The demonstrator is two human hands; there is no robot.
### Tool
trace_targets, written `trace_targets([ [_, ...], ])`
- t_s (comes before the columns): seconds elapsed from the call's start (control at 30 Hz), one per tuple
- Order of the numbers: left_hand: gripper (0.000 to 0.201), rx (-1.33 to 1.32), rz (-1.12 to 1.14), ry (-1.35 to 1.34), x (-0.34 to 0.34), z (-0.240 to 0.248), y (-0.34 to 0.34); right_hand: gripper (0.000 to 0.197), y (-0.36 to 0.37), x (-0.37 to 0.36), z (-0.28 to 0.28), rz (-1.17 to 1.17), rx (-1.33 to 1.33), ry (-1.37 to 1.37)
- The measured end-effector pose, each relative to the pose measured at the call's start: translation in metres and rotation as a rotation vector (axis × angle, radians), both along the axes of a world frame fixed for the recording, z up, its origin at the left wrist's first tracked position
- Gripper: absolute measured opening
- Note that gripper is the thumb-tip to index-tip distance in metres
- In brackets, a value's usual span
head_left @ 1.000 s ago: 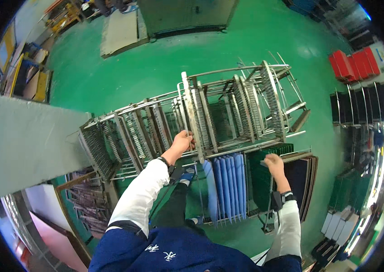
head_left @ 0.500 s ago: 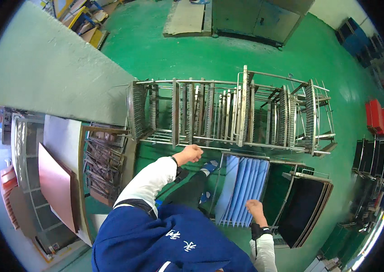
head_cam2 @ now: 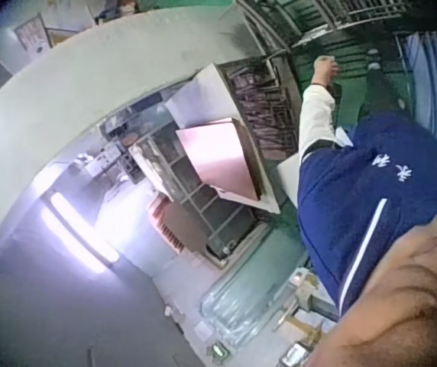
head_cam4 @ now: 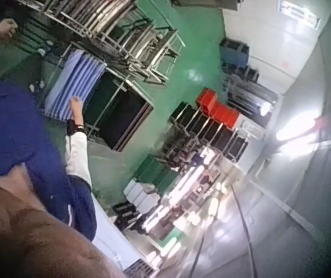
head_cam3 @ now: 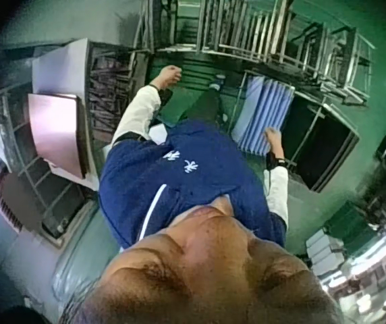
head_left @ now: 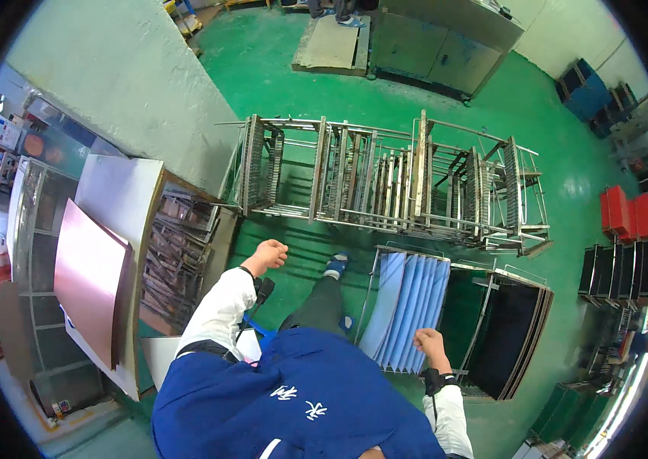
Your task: Assembling and organizing metal rack frames and rods in a fabrication facility.
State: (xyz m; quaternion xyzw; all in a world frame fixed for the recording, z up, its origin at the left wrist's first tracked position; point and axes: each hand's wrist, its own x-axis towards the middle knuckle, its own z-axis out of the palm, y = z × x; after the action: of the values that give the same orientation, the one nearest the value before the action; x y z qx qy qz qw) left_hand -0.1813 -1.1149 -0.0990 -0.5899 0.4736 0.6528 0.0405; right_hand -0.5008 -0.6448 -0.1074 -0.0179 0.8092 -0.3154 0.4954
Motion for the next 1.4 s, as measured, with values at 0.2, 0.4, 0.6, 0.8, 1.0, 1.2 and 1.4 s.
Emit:
trace_targets([
  [0.2, 0.026, -0.086, 0.091, 0.017, 0.014, -0.001, -0.057, 0.021, -0.054, 0.009, 0.011, -0.003, -0.036, -0.051],
  [0.4, 0.025, -0.084, 0.177, 0.022, 0.024, -0.022, -0.145, 0.022, -0.204, -0.009, 0.006, 0.106, -0.004, -0.072],
  [0.6, 0.024, -0.127, 0.288, 0.026, 0.034, -0.044, -0.237, 0.021, -0.377, -0.039, -0.036, 0.466, -0.073, 0.080],
  [0.8, 0.044, -0.308, 0.225, -0.188, 0.050, -0.088, -0.316, 0.054, -0.503, -0.064, -0.084, 0.329, 0.011, 0.213],
  [1.0, 0.075, -0.394, 0.270, -0.246, 0.051, -0.124, -0.349, 0.079, -0.550, -0.089, -0.121, 0.152, 0.187, 0.266],
  [1.2, 0.084, -0.308, 0.366, -0.147, 0.032, -0.132, -0.346, 0.093, -0.555, -0.093, -0.140, 0.032, 0.161, 0.187],
  [1.4, 0.079, -0.553, 0.023, -0.263, 0.051, -0.163, -0.351, 0.092, -0.530, -0.108, -0.187, 0.035, 0.078, 0.123],
])
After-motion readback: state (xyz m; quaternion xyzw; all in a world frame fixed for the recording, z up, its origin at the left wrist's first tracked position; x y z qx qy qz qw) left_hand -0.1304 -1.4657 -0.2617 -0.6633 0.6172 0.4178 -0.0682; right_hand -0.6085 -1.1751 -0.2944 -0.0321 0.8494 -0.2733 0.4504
